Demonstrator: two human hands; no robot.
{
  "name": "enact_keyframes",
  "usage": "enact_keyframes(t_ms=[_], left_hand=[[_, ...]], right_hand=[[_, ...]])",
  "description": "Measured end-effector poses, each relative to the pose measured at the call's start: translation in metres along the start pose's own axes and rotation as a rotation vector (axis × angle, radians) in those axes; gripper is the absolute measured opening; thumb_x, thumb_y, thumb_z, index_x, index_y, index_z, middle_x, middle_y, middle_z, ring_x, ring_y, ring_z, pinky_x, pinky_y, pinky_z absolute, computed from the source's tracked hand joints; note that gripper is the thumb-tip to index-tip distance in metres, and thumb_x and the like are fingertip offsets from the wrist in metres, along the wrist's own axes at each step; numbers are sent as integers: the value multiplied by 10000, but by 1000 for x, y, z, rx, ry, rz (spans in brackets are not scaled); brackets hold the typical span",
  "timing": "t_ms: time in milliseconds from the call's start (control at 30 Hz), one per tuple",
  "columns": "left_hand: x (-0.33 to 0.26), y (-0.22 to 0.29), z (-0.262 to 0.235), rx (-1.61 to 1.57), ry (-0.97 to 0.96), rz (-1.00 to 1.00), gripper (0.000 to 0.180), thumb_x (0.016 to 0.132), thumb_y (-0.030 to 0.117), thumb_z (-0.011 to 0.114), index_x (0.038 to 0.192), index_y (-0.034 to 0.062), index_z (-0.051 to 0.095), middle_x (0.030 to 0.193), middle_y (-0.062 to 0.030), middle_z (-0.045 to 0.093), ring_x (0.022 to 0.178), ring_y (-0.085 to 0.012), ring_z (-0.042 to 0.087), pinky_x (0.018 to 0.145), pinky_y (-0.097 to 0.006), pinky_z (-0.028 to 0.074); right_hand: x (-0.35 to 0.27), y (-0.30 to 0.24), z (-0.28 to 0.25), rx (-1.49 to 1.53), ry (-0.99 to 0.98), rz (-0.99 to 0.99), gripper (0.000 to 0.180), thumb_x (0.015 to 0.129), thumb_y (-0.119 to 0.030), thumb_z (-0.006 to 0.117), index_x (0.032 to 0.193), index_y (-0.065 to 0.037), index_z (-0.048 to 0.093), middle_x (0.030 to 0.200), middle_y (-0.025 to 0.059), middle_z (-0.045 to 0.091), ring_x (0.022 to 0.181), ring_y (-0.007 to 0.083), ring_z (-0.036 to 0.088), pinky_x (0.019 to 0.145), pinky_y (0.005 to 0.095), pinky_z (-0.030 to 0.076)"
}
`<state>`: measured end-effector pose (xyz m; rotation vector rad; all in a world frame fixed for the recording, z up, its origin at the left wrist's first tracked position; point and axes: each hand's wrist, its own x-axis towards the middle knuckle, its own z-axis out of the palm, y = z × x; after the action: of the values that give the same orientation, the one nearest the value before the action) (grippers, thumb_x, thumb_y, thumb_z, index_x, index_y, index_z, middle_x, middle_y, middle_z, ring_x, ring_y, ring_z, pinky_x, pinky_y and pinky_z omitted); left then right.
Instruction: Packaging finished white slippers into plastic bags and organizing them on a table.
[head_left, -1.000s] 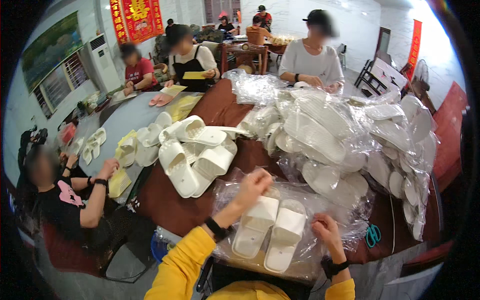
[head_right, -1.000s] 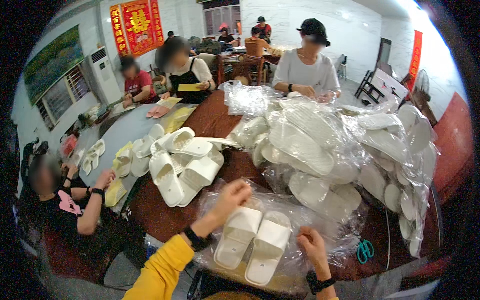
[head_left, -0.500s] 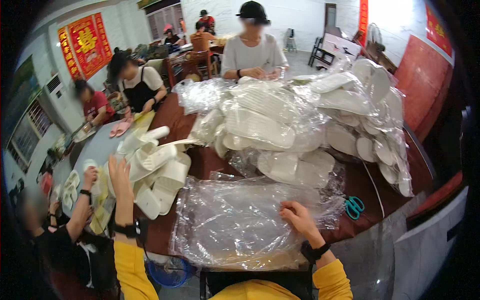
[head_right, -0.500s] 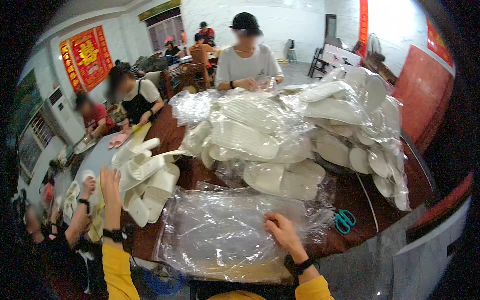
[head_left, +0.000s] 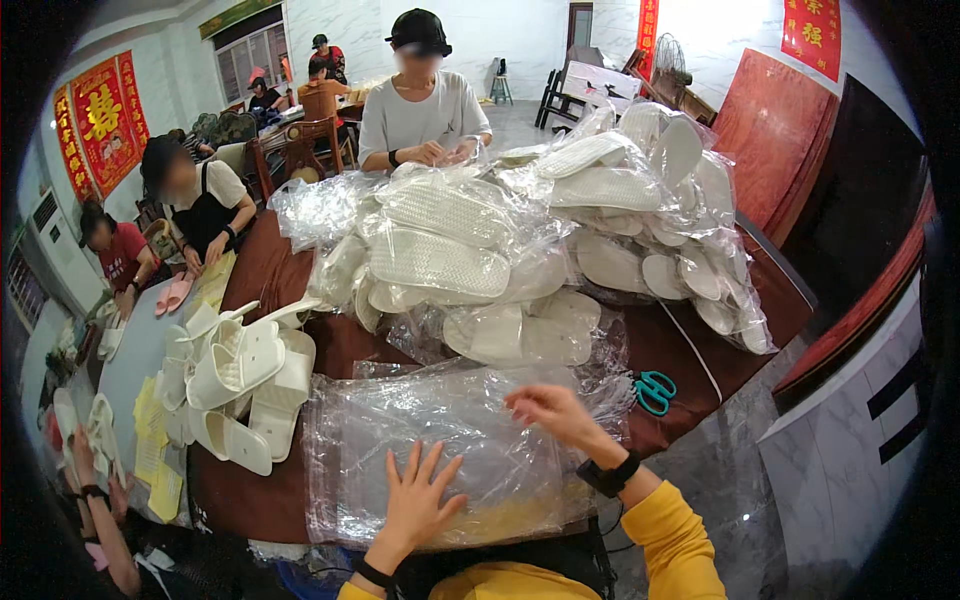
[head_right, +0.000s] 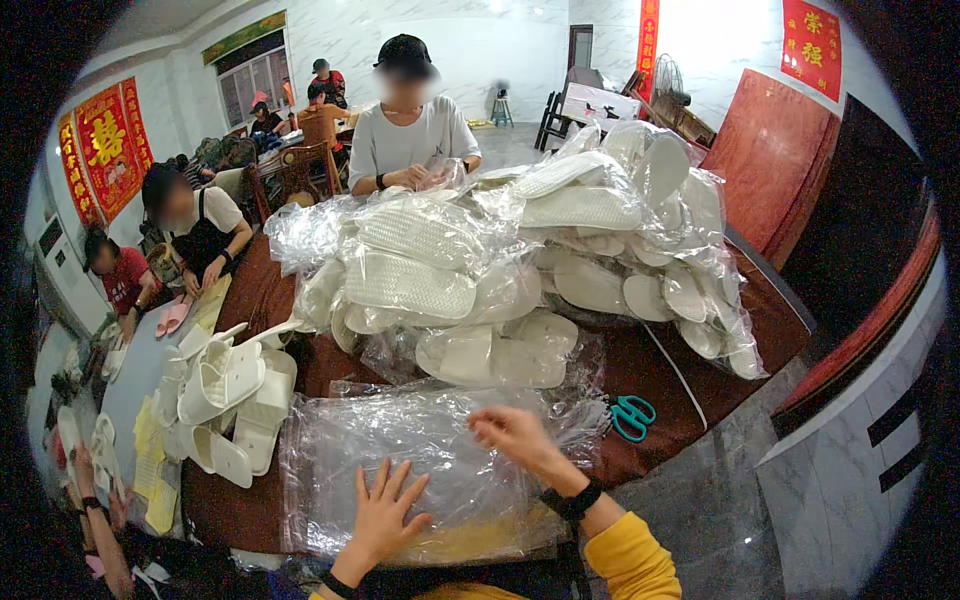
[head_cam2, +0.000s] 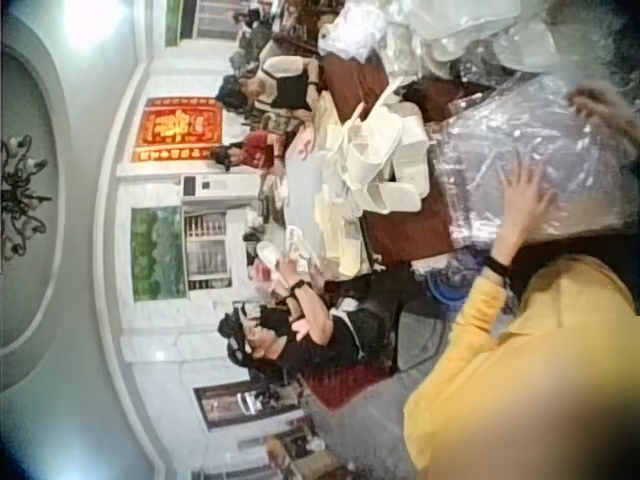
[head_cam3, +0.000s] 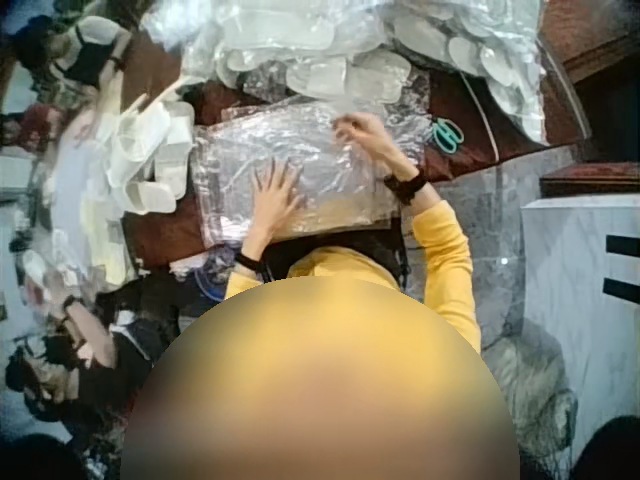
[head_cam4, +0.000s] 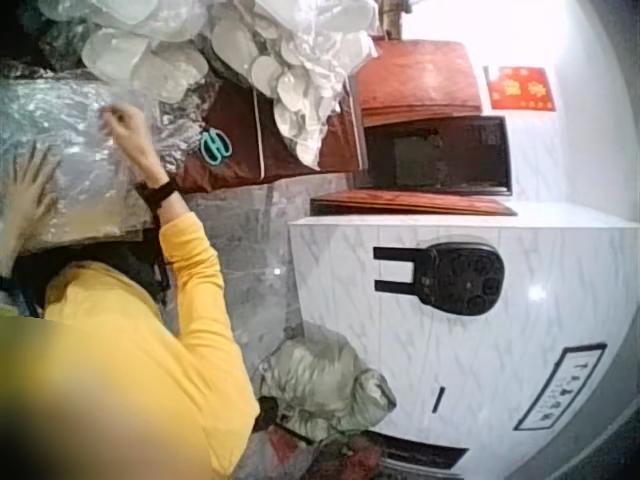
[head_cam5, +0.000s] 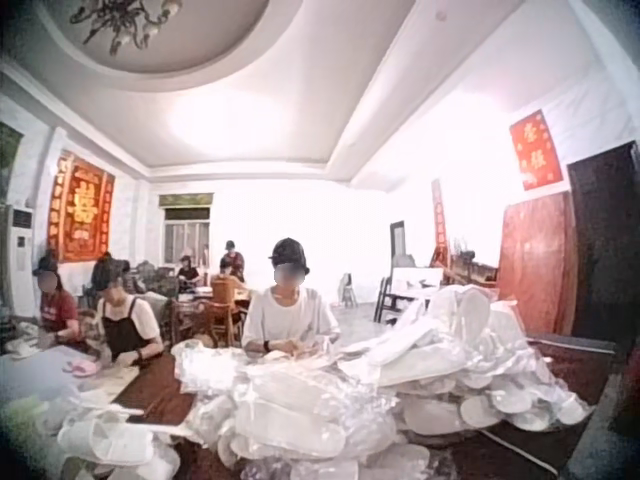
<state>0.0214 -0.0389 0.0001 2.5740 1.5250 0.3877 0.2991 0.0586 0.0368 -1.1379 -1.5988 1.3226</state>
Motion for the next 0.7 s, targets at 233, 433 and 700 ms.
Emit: enact_keyframes(t_ms=[233, 433, 700], left_hand=[[2, 5, -1, -32, 75, -14, 579, 868, 502, 597, 1386, 260, 510, 1498, -110, 384, 1413, -371, 277, 1114, -672, 75], [5, 10, -1, -46, 67, 24, 583, 848, 520, 613, 1365, 261, 536, 1494, -114, 394, 1410, -384, 275, 1120, -672, 67], [-2, 6, -4, -62, 93, 2, 561, 883, 507, 577, 1383, 262, 515, 1510, -112, 371, 1421, -381, 253, 1120, -674, 71]], right_hand=[[78, -31, -45, -584, 386, -218, 247, 925, -187, 617, 1086, -2, 636, 997, 166, 694, 864, 330, 682, 738, 378, 539], [133, 25, -44, -780, 449, 104, 604, 805, -232, 758, 1244, 44, 448, 1018, 234, 662, 907, 278, 655, 762, 364, 522], [87, -98, -115, 19, 206, 78, 438, 863, -133, 671, 1255, 3, 529, 1039, 75, 628, 808, 154, 590, 621, 288, 490]])
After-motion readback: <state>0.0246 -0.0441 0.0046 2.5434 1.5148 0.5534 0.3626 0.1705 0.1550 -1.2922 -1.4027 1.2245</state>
